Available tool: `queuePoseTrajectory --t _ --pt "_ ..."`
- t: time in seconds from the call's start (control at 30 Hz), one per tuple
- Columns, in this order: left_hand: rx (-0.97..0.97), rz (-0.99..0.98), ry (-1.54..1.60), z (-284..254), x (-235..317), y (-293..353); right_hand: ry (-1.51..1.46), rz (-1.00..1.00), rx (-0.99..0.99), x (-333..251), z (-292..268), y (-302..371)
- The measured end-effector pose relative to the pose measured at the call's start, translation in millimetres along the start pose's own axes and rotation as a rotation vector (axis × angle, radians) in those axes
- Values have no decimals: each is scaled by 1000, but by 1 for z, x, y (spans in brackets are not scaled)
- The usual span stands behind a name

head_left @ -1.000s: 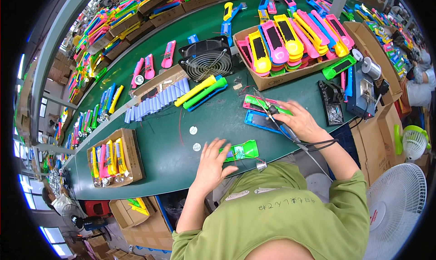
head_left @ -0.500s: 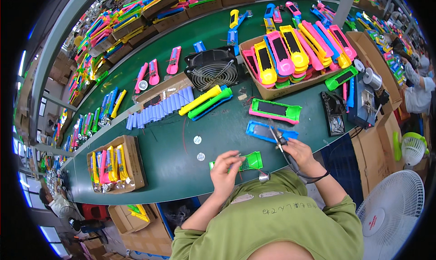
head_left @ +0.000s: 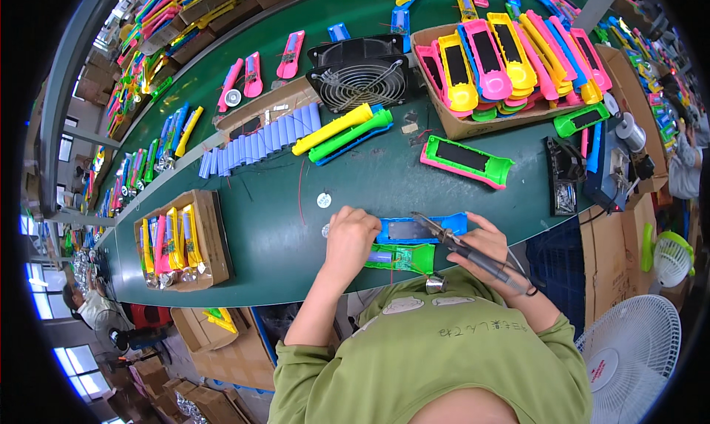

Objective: The person solders internal wires, battery springs, and other electronic components into plastic LED housings using a soldering iron, then covers the components with plastic covers.

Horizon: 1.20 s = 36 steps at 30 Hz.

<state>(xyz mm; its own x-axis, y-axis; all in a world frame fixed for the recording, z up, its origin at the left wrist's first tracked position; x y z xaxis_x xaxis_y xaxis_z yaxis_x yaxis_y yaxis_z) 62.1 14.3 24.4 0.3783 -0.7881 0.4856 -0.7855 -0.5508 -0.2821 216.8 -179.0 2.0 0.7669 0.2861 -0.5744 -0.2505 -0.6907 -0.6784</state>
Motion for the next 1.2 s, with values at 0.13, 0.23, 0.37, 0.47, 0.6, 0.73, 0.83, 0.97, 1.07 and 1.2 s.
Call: queuePoseTrajectory --t 0.13,0.23,0.37,0.47,0.6,0.73,0.83,0.97,1.07,1.2 --pt "-158 30 -1 2 5 -6 -188 545 241 -7 19 0" --pt "-177 39 -35 7 8 -4 -651 1086 390 -2 31 3" --pt "-180 60 -148 12 11 -4 -655 1135 374 2 32 -3" --pt "-198 91 -220 15 14 -6 -631 1165 322 3 32 -5" --pt "-201 92 -233 17 13 -7 -603 1152 290 3 36 -6" --pt "-236 107 -283 19 13 -8 -599 1149 296 2 36 -5" --pt "-254 107 -306 20 13 -10 -604 1135 281 2 35 -3" --pt "-270 81 -326 21 14 -13 -701 1026 425 0 30 7" --pt "-279 72 -333 21 14 -14 -312 687 296 3 18 16" --pt "-264 84 -359 22 13 -14 -41 244 282 -1 1 4"
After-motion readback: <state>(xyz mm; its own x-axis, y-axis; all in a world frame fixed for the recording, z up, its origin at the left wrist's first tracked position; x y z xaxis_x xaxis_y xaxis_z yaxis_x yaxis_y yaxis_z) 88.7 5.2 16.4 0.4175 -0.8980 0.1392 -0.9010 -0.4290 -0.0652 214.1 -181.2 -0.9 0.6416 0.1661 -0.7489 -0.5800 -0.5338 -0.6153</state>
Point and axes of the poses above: each hand's wrist, its own y-axis away from the middle knuckle, its own z-axis out of the palm, x = y × z, the point moved 2 cm from there along -y, towards the middle knuckle, and after that the axes turned 8 degrees about x, right-handed, at the moved point
